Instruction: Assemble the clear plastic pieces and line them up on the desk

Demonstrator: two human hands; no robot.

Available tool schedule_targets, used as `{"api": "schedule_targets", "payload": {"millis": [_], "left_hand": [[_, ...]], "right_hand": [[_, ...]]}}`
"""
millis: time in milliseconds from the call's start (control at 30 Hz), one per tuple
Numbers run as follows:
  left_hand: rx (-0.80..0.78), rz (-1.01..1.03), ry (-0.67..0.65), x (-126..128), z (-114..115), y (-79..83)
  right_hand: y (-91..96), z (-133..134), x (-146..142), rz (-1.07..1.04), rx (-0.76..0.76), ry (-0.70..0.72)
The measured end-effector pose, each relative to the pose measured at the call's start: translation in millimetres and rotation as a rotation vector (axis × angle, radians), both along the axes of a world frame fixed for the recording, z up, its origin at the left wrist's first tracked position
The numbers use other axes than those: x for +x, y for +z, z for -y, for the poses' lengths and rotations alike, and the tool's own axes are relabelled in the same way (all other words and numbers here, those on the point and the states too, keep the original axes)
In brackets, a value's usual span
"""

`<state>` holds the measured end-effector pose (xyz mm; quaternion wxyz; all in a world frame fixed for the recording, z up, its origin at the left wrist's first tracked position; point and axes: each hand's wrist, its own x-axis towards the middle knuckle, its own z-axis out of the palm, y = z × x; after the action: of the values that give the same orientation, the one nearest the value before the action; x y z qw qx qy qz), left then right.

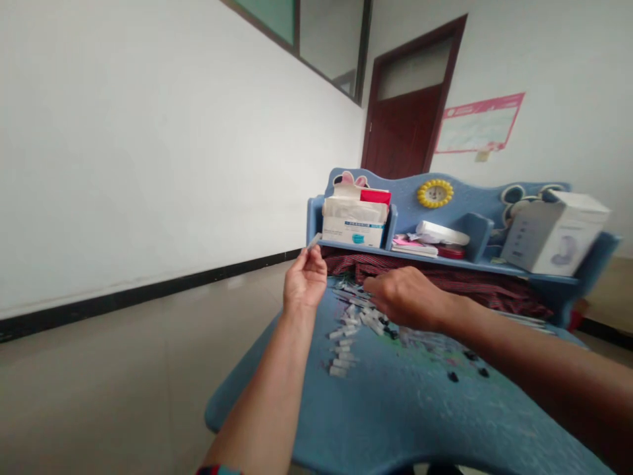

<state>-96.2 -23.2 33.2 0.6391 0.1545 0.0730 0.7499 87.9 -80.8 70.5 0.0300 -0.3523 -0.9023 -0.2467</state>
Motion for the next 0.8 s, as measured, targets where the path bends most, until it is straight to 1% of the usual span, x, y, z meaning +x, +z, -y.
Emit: {"api": "schedule_targets", "payload": {"millis": [100, 167, 267, 333, 367, 433, 467, 533, 600, 667, 733, 767, 800], "left_hand": [[0.041, -0.007, -0.006, 3, -2, 1.1], [0.045, -0.029, -0.016, 8, -4, 2.3], [0.042, -0.07, -0.064, 16, -5, 4.4], [0.03, -0.102, -0.085, 22, -3, 5.0], [0.024, -0.121, -0.093, 26, -2, 4.8], [0.011, -0.162, -0.106, 34, 0, 3.6], [0.005, -0.183, -0.109, 39, 1, 2.5], [-0.001, -0.223, -0.117, 46, 2, -0.3], [-0.005, -0.257, -0.129, 53, 2, -3.6], [-0.007, -0.287, -0.148, 58, 1, -6.8], [-0.011, -0.309, -0.161, 61, 1, -9.5], [-0.011, -0.319, -0.168, 62, 0, -10.6], [-0.013, -0.328, -0.174, 62, 0, -11.5]], "right_hand": [[-7.9, -7, 36, 0.026, -0.262, -0.087], [-16.8, -10, 61, 0.023, -0.454, -0.137], [-36.1, -5, 95, -0.021, -0.718, -0.291], [-50.2, 0, 113, -0.076, -0.824, -0.35], [-56.7, 3, 119, -0.108, -0.852, -0.352], [-67.6, 7, 129, -0.163, -0.861, -0.332], [-72.0, 8, 131, -0.185, -0.837, -0.319], [-78.7, 9, 133, -0.213, -0.744, -0.304], [-83.9, 8, 133, -0.219, -0.645, -0.312], [-87.9, 8, 132, -0.214, -0.593, -0.334], [-90.9, 8, 132, -0.234, -0.587, -0.326], [-91.8, 8, 133, -0.267, -0.613, -0.307], [-92.4, 8, 134, -0.325, -0.67, -0.285]]}}
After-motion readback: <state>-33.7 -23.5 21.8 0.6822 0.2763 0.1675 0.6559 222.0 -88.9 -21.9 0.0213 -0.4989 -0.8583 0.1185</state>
